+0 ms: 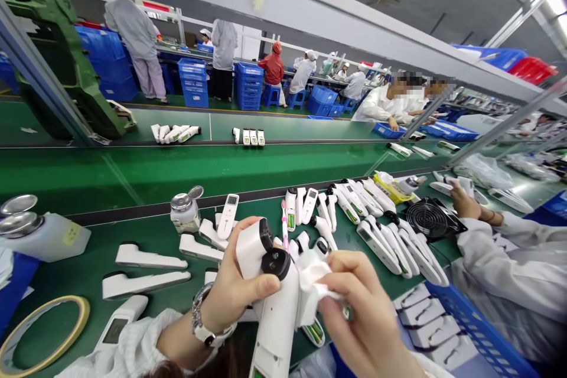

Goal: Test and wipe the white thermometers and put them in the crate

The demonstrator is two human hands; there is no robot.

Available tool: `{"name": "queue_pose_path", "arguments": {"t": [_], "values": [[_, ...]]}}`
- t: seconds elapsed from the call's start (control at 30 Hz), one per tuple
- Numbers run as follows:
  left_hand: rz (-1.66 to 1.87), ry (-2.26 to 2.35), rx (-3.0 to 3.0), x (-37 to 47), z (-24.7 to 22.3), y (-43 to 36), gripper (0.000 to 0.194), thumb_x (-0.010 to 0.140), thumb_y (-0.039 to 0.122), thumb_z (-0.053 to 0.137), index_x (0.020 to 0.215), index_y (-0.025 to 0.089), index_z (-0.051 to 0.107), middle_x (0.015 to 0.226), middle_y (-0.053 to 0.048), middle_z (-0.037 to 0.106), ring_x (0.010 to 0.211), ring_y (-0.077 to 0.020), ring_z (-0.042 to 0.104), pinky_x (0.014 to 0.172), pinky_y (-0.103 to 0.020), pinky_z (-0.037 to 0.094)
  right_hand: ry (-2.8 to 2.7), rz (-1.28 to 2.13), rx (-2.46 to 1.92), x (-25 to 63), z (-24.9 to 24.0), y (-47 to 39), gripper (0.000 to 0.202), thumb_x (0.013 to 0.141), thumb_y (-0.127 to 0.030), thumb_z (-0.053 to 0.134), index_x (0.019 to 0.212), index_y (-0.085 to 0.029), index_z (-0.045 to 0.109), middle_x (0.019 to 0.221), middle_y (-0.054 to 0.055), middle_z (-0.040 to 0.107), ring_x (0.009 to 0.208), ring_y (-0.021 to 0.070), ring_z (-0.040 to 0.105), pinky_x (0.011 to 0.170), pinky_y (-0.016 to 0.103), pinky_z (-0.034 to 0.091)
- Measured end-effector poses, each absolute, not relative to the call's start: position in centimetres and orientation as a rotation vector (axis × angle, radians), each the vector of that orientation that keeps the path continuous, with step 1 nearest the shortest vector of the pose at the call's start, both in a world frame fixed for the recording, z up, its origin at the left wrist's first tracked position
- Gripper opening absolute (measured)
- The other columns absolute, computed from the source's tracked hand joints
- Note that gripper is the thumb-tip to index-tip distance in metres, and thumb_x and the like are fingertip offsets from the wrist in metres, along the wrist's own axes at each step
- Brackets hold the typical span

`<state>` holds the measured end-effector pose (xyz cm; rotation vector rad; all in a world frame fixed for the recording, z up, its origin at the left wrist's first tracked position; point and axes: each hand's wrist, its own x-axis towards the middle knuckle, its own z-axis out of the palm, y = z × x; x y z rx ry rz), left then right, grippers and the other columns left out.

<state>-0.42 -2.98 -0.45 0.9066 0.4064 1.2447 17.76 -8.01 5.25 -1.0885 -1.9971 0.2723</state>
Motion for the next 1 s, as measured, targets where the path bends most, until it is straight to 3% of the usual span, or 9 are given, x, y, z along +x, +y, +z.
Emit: {"name": "queue_pose_path", "arguments": {"t": [0.2, 0.6, 1.0], "values": [[1.242, 0.426, 0.945, -0.4, -0.4, -3.1, 0.069, 0.065, 0.026, 0.074, 0.119, 0.028, 0.032, 0.089, -0.001, 0.061, 0.075, -0.0143, 0.057, 0.065, -0.026, 0.047, -2.142, 0.335, -0.973, 15.9, 4.1, -9.0, 0.032, 0.078, 0.002, 0.051, 0.104, -0.016, 0.055, 0.092, 0.007, 0.049, 0.077, 0.0138, 0.055, 0.066, 0.025, 0.051], [1.183, 0.434, 0.936, -0.1, 0.0, -3.3, 0.058, 0.064, 0.028, 0.074, 0.108, 0.024, 0.036, 0.085, 0.0, 0.056, 0.07, -0.0142, 0.053, 0.059, -0.025, 0.042, -2.13, 0.383, -0.956, 15.9, 5.2, -8.5, 0.016, 0.081, -0.006, 0.056, 0.094, -0.015, 0.059, 0.083, 0.006, 0.053, 0.07, 0.0141, 0.056, 0.06, 0.024, 0.051], [1.156, 0.438, 0.929, 0.2, -0.1, -3.2, 0.053, 0.064, 0.027, 0.073, 0.103, 0.021, 0.038, 0.079, 0.001, 0.055, 0.065, -0.0117, 0.05, 0.055, -0.023, 0.037, -2.332, 0.532, -0.903, 17.0, 6.2, -7.4, 0.015, 0.083, -0.007, 0.054, 0.095, -0.016, 0.057, 0.086, 0.005, 0.054, 0.073, 0.0129, 0.054, 0.065, 0.022, 0.049]]}}
